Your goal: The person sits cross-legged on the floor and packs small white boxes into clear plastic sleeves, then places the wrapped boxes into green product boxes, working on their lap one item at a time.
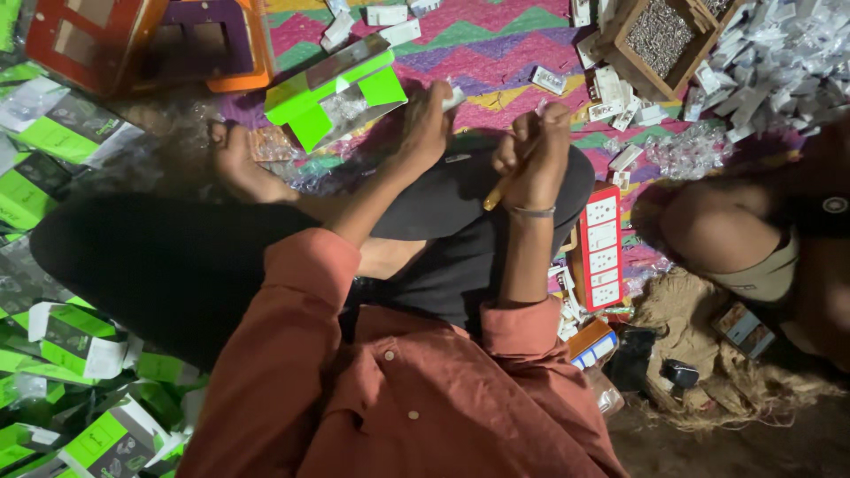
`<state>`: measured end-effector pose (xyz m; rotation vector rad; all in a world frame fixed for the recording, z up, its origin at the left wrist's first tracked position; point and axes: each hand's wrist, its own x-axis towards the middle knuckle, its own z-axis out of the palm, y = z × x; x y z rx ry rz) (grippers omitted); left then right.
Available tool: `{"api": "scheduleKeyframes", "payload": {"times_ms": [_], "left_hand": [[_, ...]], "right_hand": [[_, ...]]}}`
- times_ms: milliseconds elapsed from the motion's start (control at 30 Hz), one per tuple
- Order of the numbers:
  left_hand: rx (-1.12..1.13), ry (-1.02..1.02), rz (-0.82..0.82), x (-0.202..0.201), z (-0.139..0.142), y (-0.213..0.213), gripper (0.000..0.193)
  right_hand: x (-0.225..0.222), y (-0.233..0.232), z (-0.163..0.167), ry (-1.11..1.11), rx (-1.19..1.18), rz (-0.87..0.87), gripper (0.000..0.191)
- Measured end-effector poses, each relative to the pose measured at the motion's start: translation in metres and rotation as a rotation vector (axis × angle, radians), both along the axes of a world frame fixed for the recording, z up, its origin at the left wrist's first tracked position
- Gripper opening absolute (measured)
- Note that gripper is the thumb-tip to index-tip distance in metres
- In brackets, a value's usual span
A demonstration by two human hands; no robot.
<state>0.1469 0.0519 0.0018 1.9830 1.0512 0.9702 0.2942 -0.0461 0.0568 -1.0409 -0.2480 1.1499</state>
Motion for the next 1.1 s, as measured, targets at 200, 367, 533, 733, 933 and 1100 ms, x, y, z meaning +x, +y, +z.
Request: {"api": "scheduleKeyframes", "payload": {"times_ms": [200,367,533,733,933,1100], "left_hand": [[-0.897,-0.518,0.004,-0.043,0.002,-0.028,0.050],[-1.109,-0.806,0.114,-0.117,0.013,-0.066,0.044],[-1.158,-1.066,0.100,-0.156,0.019,-0.094,0.037],[-1.104,-1.025,0.129,-0.153,-0.005,-0.099,0.044],[-1.086,-1.246,0.102,-0.150,-0.019,-0.099,0.039],[-1.015,-1.152,0.163,-0.137,-0.022,-0.102,0.037]], "right_hand": [[-0.044,0.003,-0.016,-0.830,-0.103,0.262,0.015],[-0.082,-0.001,-0.006,-1.593,-0.269,0.901,0.052],[-0.072,-0.007,0.030,-1.610,0.107,0.712,0.029],[-0.074,-0.005,0.027,-1.262,0.006,0.452,0.032],[-0.087,-0.005,0.017,-1.634,0.084,0.692,0.049],[-0.108,-0.018,0.031,-1.398,0.087,0.814,0.053]]}}
